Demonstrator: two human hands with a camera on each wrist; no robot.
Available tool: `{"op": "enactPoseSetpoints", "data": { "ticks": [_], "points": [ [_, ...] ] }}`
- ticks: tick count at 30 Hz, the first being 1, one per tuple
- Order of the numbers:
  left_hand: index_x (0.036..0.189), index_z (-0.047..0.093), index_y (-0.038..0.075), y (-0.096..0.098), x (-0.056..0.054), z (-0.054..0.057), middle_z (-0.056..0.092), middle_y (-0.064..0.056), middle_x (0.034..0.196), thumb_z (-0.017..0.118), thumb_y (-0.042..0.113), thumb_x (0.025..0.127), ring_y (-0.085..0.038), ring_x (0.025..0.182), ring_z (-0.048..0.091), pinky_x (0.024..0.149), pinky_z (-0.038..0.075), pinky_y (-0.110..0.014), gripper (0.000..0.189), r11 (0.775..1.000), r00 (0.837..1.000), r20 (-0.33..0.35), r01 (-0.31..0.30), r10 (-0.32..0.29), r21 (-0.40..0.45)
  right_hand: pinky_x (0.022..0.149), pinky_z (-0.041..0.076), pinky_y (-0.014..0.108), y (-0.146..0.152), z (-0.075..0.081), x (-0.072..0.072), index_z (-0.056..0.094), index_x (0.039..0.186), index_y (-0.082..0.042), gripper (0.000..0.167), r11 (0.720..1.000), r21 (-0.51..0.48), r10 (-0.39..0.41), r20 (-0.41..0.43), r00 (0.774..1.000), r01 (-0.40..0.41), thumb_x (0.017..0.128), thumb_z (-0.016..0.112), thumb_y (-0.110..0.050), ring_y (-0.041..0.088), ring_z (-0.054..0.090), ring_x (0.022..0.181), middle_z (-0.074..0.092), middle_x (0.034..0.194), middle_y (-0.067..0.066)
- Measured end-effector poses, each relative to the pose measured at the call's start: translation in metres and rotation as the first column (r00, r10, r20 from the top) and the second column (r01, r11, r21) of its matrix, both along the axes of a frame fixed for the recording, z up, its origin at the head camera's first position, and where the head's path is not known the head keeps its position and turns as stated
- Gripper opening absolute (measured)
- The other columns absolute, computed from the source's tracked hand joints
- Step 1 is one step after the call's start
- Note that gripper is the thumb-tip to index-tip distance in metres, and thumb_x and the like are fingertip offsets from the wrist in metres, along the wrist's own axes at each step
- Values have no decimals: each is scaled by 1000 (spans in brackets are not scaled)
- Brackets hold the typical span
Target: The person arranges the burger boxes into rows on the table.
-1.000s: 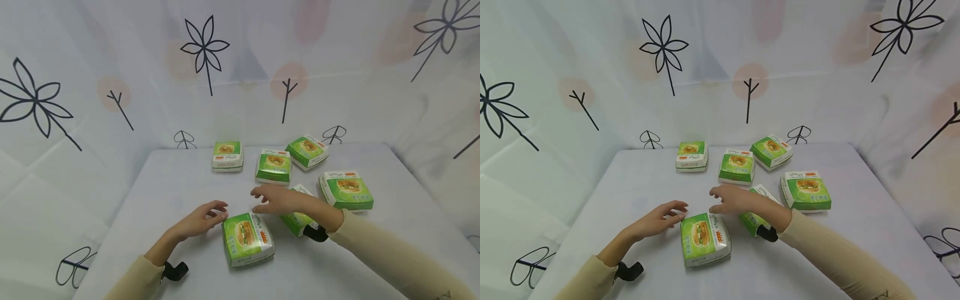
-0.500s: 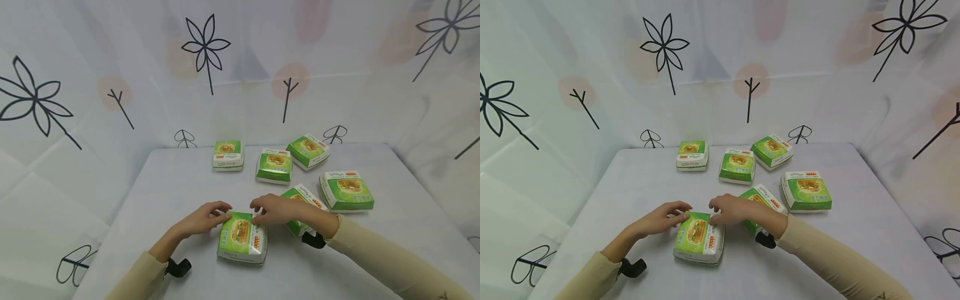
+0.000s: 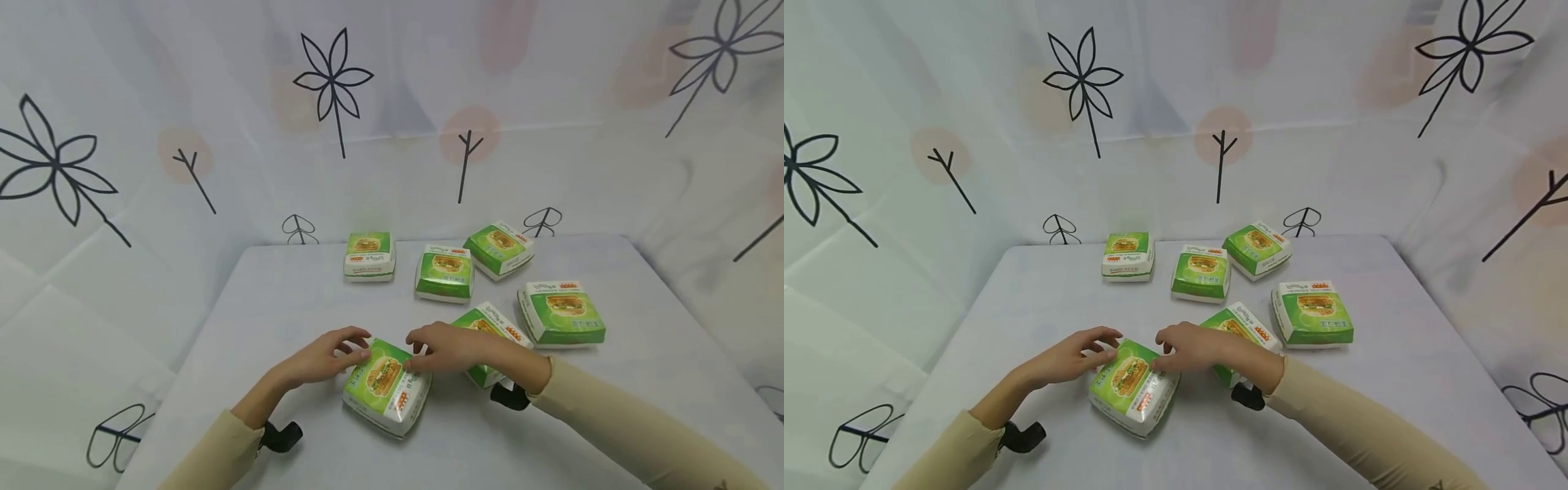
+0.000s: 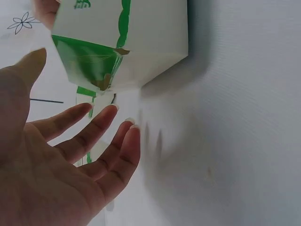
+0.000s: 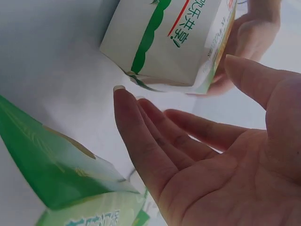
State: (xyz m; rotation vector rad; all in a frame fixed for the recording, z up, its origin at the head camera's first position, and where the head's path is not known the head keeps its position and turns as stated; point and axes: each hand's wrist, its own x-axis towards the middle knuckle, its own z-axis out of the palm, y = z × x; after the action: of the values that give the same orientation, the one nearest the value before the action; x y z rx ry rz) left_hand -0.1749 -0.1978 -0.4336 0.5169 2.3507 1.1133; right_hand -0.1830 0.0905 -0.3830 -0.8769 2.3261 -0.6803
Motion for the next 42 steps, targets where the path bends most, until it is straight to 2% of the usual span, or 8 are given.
{"op": "enactPoseSetpoints", "data": {
  "ticks": [4, 7, 12, 19, 28, 33, 37, 42],
  "points": [
    [147, 51, 14, -10, 10, 0, 59, -5, 136, 66, 45, 100, -23, 118, 59, 92, 53, -42, 59, 999, 999, 31, 36, -35, -3, 90, 54, 40, -3, 0, 1, 60, 134, -3, 48, 1000, 24, -19, 23, 1000, 18, 100, 65, -37, 19, 62, 104, 67, 117, 5],
    [148, 51, 14, -12, 13, -1, 58, -5, 136, 67, 45, 99, -21, 116, 60, 90, 53, -38, 59, 998, 997, 49, 62, -62, 1, 89, 54, 39, -4, 0, 0, 62, 132, -5, 46, 999, 38, -28, 36, 999, 26, 100, 66, -37, 18, 61, 104, 67, 116, 4],
    [146, 54, 15, -10, 10, -1, 58, -8, 138, 60, 44, 103, -25, 119, 59, 87, 56, -38, 52, 998, 996, 65, 61, -62, 7, 91, 53, 40, -3, -5, 2, 61, 133, -5, 46, 998, 49, -27, 48, 998, 25, 101, 64, -38, 20, 60, 108, 67, 117, 6],
    [143, 57, 19, -6, 1, -1, 60, -8, 136, 56, 43, 105, -25, 118, 61, 84, 58, -38, 45, 999, 996, 76, 44, -46, 25, 92, 52, 41, 0, -10, 6, 55, 139, 0, 58, 996, 71, -66, 80, 995, 60, 102, 62, -43, 19, 61, 106, 68, 117, 8],
    [144, 55, 16, -16, 6, -1, 55, -11, 144, 63, 42, 102, -24, 116, 61, 82, 58, -36, 50, 998, 994, 90, 58, -60, 28, 86, 54, 38, -4, -7, 3, 52, 141, 1, 63, 995, 59, -79, 71, 994, 75, 102, 61, -47, 15, 63, 95, 69, 116, 8],
    [145, 55, 16, -15, 3, -2, 56, -10, 144, 59, 43, 104, -21, 102, 64, 80, 57, -37, 49, 998, 993, 101, 51, -53, 30, 74, 53, 33, -6, -10, 4, 60, 124, -1, 46, 995, 43, -98, 118, 988, 94, 103, 61, -42, 16, 65, 80, 68, 98, 5],
    [145, 55, 18, -14, 0, -2, 58, -8, 140, 57, 45, 104, -20, 97, 65, 81, 55, -37, 49, 1000, 993, 112, 23, -24, 18, 61, 44, 29, -6, -13, 8, 59, 106, -6, 36, 993, 38, -111, 119, 987, 108, 103, 60, -42, 15, 58, 67, 63, 79, 3],
    [147, 53, 17, -11, 3, -4, 55, -11, 141, 57, 47, 104, -21, 97, 65, 81, 56, -37, 52, 999, 992, 125, -13, 9, 35, 60, 43, 29, -7, -11, 10, 57, 110, -7, 38, 989, 55, -142, 131, 981, 136, 103, 61, -44, 15, 57, 68, 64, 79, 4]
  ]
}}
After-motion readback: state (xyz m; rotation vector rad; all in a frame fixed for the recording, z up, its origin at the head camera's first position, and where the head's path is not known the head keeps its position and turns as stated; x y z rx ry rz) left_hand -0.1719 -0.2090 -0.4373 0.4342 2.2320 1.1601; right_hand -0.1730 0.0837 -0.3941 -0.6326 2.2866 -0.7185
